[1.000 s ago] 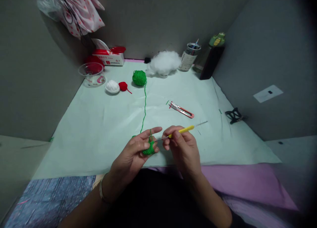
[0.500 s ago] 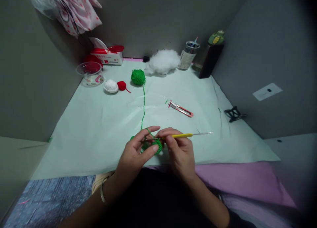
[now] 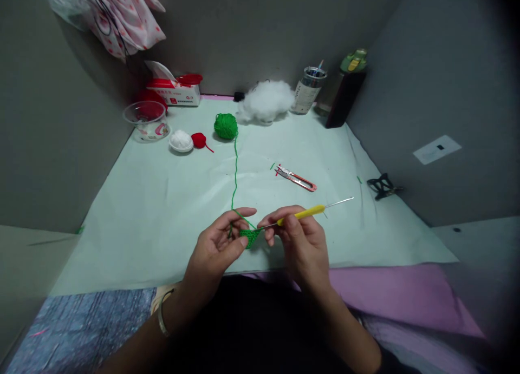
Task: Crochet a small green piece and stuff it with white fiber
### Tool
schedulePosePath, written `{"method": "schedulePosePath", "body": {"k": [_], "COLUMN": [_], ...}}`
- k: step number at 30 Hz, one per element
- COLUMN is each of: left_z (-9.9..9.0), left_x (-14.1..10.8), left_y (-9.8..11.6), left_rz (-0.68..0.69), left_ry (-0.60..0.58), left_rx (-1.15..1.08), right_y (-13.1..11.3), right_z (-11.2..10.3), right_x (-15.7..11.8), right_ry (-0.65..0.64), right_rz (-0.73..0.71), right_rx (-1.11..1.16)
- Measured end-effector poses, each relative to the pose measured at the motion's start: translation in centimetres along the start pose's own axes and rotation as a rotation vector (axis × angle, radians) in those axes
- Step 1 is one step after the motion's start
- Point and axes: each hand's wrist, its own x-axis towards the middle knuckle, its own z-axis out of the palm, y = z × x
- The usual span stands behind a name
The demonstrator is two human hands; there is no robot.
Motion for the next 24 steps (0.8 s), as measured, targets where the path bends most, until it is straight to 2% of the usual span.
{"method": "schedulePosePath", "body": {"k": [4, 8, 14, 17, 20, 24], "left_z": [0.0, 0.1, 1.0, 1.3, 1.2, 1.0], "left_x": [-0.1, -0.1, -0.4, -0.5, -0.5, -0.7], "left_y": [0.0, 0.0, -0.3, -0.3, -0.3, -0.6], "left_rz": [0.009, 0.019, 0.131, 0.213, 0.285, 0.335], "left_ry": [0.005, 0.046, 0.212, 0.265, 0.271, 0.262], "left_rx": [0.025, 0.095, 0.246, 0.269, 0.298, 0.318], "right_y": [-0.3, -0.4, 0.1, 0.2, 0.1, 0.3], "right_z": [-0.1, -0.4, -0.6, -0.6, -0.5, -0.3], "right_x": [-0.3, -0.8, -1.2, -1.3, -1.3, -1.0], "right_ry": [-0.028, -0.072, -0.217, -0.244, -0.206, -0.176], "right_rz": [-0.074, -0.182, -0.611, -0.762, -0.790, -0.667], "right_rx": [-0.053, -0.245, -0.608, -0.741, -0.722, -0.565]}}
